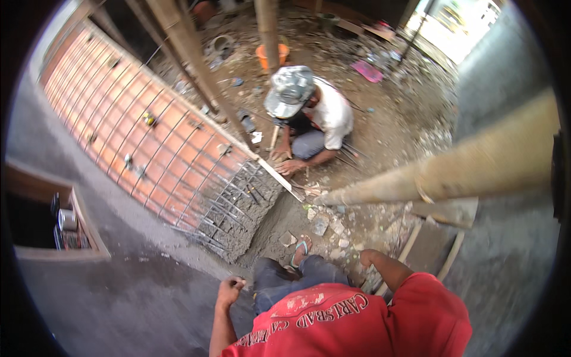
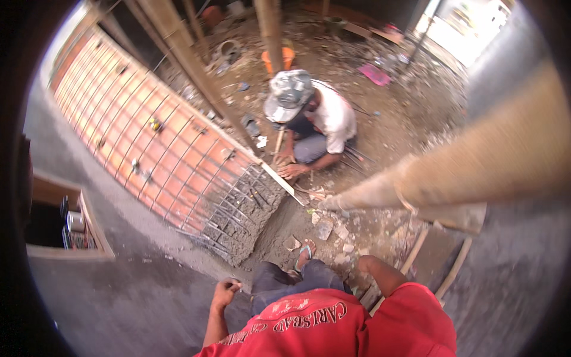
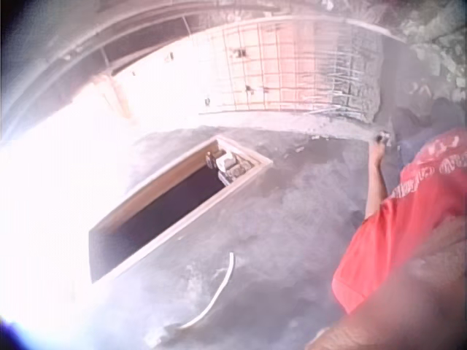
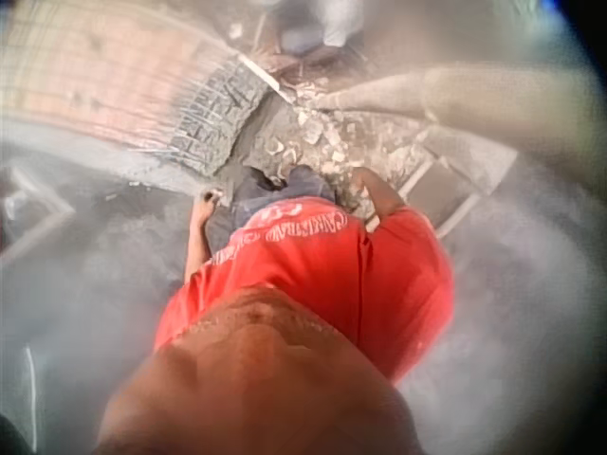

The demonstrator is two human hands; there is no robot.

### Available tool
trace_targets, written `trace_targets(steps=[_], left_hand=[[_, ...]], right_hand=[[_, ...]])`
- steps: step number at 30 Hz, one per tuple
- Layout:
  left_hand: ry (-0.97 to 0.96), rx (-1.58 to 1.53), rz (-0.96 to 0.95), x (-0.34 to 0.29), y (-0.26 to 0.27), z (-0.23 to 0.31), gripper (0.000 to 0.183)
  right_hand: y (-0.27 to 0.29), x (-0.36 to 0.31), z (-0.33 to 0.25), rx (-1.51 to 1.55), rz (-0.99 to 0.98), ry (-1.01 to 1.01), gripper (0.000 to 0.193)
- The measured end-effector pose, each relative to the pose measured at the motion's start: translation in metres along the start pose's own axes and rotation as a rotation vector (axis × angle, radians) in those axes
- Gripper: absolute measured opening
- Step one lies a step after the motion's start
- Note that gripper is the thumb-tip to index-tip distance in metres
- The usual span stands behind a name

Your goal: The person works on a construction site, using pliers to twist and secure wire ties on a rebar grid. They also move a large wooden board and handle a long metal rod, adjusting the rebar structure with their hands.

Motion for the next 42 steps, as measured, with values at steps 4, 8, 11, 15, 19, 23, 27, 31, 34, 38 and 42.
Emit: trace_targets(steps=[4, 8, 11, 15, 19, 23, 27, 31, 34, 38, 42], left_hand=[[-0.072, 0.527, -0.406, 0.019, -0.048, 0.033, 0.044], [-0.212, 0.608, -0.401, 0.043, -0.062, 0.087, 0.047], [-0.291, 0.509, -0.308, 0.049, -0.066, 0.129, 0.040], [-0.391, 0.418, -0.246, 0.032, -0.088, 0.105, 0.035], [-0.181, 0.632, -0.508, -0.029, -0.139, 0.052, 0.039], [-0.071, 0.770, -0.836, -0.105, -0.186, 0.030, 0.045], [0.355, 0.479, -0.710, -0.147, -0.215, 0.117, 0.059], [0.451, 0.096, -0.678, -0.107, -0.309, 0.090, 0.074], [0.448, -0.192, -0.581, -0.116, -0.410, 0.022, 0.088], [0.511, 0.381, -0.399, -0.074, -0.458, 0.183, 0.098], [0.358, 0.216, -0.294, -0.056, -0.507, 0.298, 0.109]], right_hand=[[-0.135, -0.005, -0.028, 0.535, 0.455, -0.106, 0.059], [-0.186, -0.089, -0.113, 1.470, 0.104, -0.279, 0.094], [-0.242, -0.087, -0.152, 1.818, 0.111, -0.231, 0.097], [-0.267, -0.081, -0.150, 2.148, 0.227, -0.116, 0.101], [-0.252, -0.070, -0.100, 2.346, 0.464, -0.018, 0.106], [-0.158, -0.117, -0.035, 1.754, 0.613, -0.197, 0.113], [-0.114, -0.120, 0.028, 1.060, 0.615, -0.150, 0.118], [-0.086, -0.103, 0.055, 0.523, 0.454, 0.150, 0.095], [-0.086, -0.122, 0.089, 0.321, 0.065, 0.356, 0.076], [-0.087, -0.184, 0.196, 0.333, 0.115, 0.367, 0.069], [-0.094, -0.216, 0.292, 0.432, 0.193, 0.343, 0.062]])
Point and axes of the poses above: each hand's wrist, its own x-axis towards the middle knuckle, its own y-axis out of the back of the hand, z = x × y, the point moved 4 cm from there along x, towards the middle knuckle, and after that the axes turned 1 degree about z, right-handed, at the moved point
